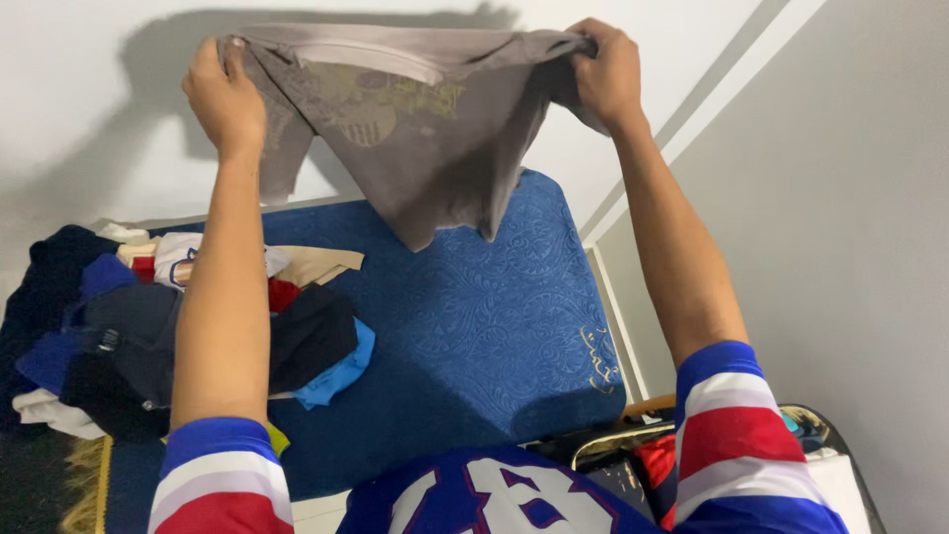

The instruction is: The person folds a tie-dye shirt and a gray shirt on a bed and places them into an open suitcase.

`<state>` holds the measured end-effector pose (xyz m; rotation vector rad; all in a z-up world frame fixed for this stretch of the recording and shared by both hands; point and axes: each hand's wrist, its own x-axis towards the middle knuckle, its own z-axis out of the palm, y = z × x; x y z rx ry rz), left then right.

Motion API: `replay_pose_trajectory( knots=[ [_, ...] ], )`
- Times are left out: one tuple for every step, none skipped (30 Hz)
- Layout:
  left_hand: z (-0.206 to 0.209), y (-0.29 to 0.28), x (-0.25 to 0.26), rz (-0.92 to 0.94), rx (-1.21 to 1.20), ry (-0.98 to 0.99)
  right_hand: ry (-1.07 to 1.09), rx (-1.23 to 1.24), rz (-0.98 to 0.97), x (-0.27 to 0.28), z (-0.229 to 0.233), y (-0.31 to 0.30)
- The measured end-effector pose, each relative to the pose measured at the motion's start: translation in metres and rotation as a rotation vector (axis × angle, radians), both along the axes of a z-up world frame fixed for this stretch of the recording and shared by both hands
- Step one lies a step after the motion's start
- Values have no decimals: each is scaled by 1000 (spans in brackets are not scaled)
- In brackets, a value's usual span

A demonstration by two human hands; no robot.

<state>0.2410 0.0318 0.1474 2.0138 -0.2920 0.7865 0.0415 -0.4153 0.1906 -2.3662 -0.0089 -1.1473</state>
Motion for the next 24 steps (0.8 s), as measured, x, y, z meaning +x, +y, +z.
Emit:
replay_pose_trajectory(
  knots=[
    [3, 4, 4, 29, 26, -100, 3, 0, 3, 5, 2, -5],
    [8, 8, 10, 31, 26, -98, -91, -51, -2, 13, 5, -9],
    [13, 11, 14, 31, 25, -209, -185, -102, -7, 20, 8, -11],
    [17, 11, 13, 28, 24, -321, -184, -102, -6, 27, 12, -13],
    [22, 12, 11, 29, 24, -320, -146, 52, -61, 33, 16, -14],
    [29, 17, 8, -59, -74, -332, -104, 206, -113, 37, 18, -13],
    [35, 21, 4, -148, -173, -342, -101, 206, -111, 34, 17, -13],
    [41, 27, -1, -144, -173, -342, -152, 218, -15, 30, 17, -14],
    [43, 35, -6, -128, -169, -243, -202, 231, 82, 27, 17, -15],
    [42, 39, -8, -115, -164, -142, -198, 231, 83, 24, 16, -16],
    [39, 44, -8, -113, -163, -139, -213, 186, 116, 22, 14, -18],
    [34, 52, -7, -82, -42, -262, -226, 140, 147, 18, 11, -20],
    [29, 57, -4, -52, 80, -384, -222, 140, 147, 16, 9, -23],
    [26, 62, 1, -49, 80, -384, -151, 140, 128, 17, 9, -25],
    [23, 66, 7, -34, 79, -436, -81, 140, 110, 20, 10, -26],
    [21, 68, 13, -29, 77, -460, -79, 141, 110, 22, 9, -29],
    [19, 69, 18, -23, 76, -485, -44, 253, 145, 24, 8, -31],
    [18, 73, 20, -6, 66, -388, -7, 366, 182, 27, 6, -33],
    [17, 76, 21, 12, 53, -291, -4, 368, 184, 27, 8, -37],
    [17, 80, 20, 15, 54, -289, 79, 394, 163, 25, 12, -41],
    [18, 84, 17, -35, 43, -334, 161, 420, 142, 23, 14, -42],
    [20, 87, 13, -88, 33, -378, 164, 421, 143, 21, 14, -41],
    [22, 89, 7, -87, 34, -375, 188, 349, 160, 18, 16, -42],
    [25, 90, 0, -206, 36, -433, 211, 277, 178, 16, 17, -43]
  ],
)
